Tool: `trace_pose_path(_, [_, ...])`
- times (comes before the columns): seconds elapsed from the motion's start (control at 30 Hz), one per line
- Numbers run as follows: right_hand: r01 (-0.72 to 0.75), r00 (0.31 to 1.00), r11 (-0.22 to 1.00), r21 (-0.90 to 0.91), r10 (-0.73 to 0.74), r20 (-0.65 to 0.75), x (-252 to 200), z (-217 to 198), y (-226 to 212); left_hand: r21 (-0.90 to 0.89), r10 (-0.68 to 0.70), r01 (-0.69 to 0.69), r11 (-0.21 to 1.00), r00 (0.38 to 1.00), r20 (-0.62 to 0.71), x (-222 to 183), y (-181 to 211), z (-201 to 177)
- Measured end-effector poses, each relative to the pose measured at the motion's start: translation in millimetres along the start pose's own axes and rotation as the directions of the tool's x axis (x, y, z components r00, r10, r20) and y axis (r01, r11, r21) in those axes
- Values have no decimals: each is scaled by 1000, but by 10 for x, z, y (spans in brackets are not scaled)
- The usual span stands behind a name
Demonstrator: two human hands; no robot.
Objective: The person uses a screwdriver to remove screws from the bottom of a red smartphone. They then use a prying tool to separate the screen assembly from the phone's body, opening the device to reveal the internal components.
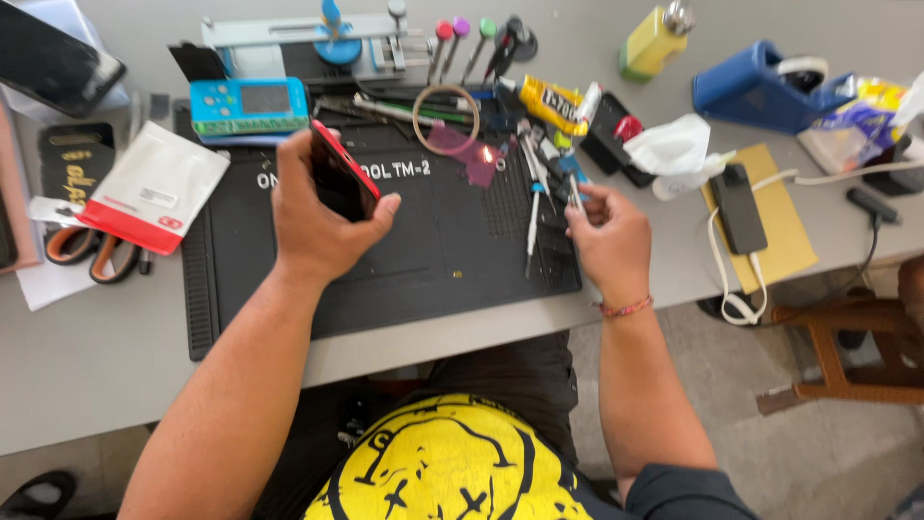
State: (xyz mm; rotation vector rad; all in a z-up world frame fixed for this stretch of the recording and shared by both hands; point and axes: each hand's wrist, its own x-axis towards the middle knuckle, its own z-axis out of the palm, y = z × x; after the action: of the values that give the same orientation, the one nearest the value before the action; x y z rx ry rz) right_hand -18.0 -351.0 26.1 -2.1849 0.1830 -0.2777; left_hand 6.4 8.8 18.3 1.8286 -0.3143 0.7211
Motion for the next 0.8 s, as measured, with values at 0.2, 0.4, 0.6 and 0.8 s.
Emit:
trace_pose_path(0.2, [5,998,992,-129,-13,-55,74,-124,-113,-107,-26,26,994,1000,9,1,66,-5])
trace_pose_path(0.4, [36,999,999,-34,-36,12,207,-108,11,-160,-29,27,987,999,-14,2,-50,-12])
trace_pose_path(0.6, [106,994,967,-234,-98,43,76,-118,-326,-95,-134,137,986,990,39,52,255,-52])
trace_pose_path(0.8, [303,953,879,-368,-266,149,-353,-453,-297,-134,-133,138,981,990,46,66,322,-56])
